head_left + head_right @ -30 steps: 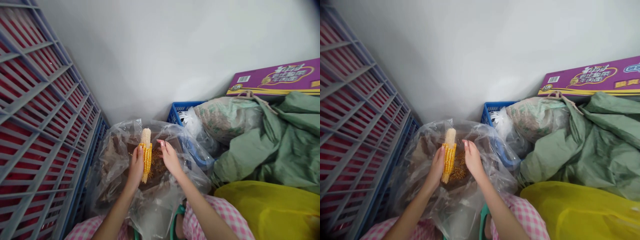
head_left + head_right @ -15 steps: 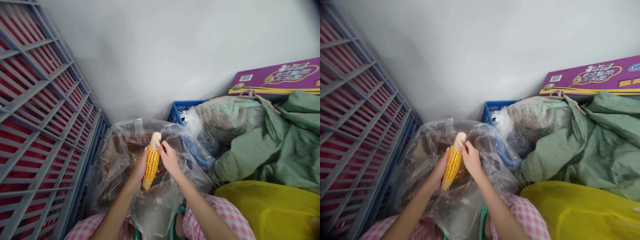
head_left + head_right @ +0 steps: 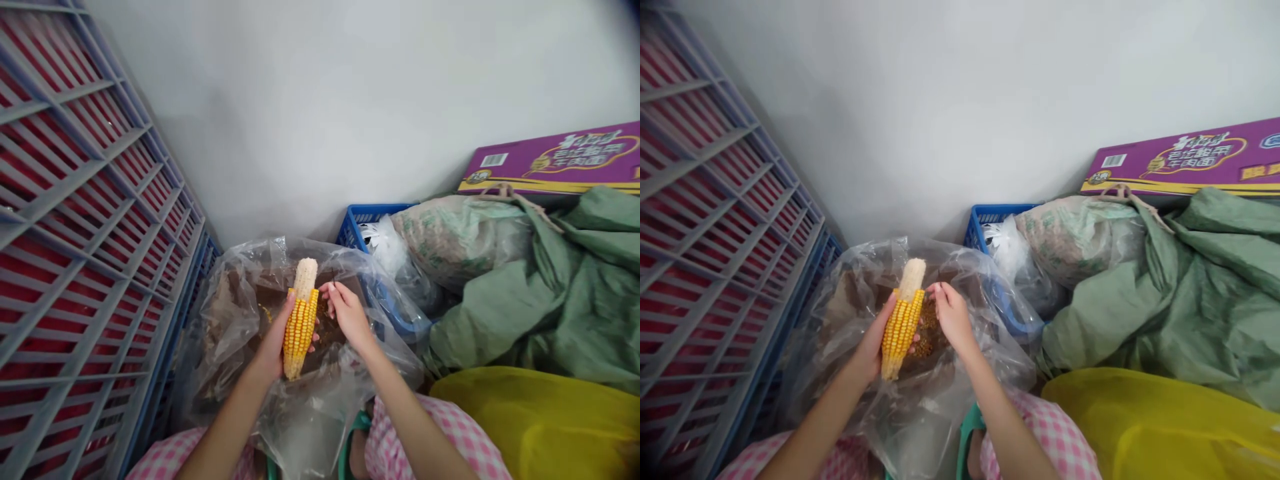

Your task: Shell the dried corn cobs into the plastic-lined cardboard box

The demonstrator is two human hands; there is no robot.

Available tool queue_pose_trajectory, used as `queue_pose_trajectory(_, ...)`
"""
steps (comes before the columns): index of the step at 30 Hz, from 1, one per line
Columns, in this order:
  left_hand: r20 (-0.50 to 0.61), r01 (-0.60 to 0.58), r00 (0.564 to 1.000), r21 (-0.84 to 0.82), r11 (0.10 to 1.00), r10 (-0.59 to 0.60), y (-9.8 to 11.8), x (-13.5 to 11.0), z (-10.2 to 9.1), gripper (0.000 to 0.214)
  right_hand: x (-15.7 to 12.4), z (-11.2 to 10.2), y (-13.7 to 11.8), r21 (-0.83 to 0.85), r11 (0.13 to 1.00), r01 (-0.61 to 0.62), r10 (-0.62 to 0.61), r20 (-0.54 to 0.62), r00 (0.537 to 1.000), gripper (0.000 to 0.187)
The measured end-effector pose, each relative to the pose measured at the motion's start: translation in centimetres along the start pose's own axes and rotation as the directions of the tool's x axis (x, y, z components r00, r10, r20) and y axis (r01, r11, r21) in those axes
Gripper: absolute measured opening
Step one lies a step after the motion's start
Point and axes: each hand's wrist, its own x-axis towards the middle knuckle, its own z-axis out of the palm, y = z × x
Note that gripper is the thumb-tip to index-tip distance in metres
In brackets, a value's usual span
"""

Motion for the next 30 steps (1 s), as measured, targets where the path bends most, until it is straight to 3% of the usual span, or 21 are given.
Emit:
queue_pose_trajectory(3,0.014,-0.023,1.000,-0.098,0.995,0.024,0.1,0.1,-0.1,0.039,-0.8,-0.7,-1.0,-0.163,0.984,0.075,-0.074,0.007,0.997,0.039)
queue_pose_trajectory(5,-0.009,-0.032,0.999,-0.120,0.992,0.031,0.1,0.2,-0.3,0.041,-1.6,-0.9,-1.5,-0.329,0.927,0.179,-0.178,0.035,0.983,0.034)
queue_pose_trajectory(9,-0.098,-0.059,0.994,-0.089,0.994,0.050,0.3,0.4,-0.5,0.044,-2.6,-0.7,-1.4,-0.494,0.830,0.259,-0.205,0.161,0.965,0.032)
queue_pose_trajectory(13,-0.118,-0.110,0.988,-0.076,0.991,0.100,0.6,0.4,-0.7,0.043,-2.6,-0.7,-1.6,-0.441,0.839,0.317,-0.265,0.178,0.948,0.025)
queue_pose_trajectory(20,-0.139,-0.123,0.983,-0.020,0.992,0.119,1.0,0.0,-0.5,0.043,-2.2,-1.7,-2.4,-0.301,0.925,0.234,-0.229,0.051,0.972,0.023)
queue_pose_trajectory(30,-0.114,-0.108,0.987,0.026,0.994,0.110,0.8,0.0,-0.6,0.048,-1.7,-2.3,-2.6,-0.333,0.909,0.252,-0.232,0.098,0.968,0.024)
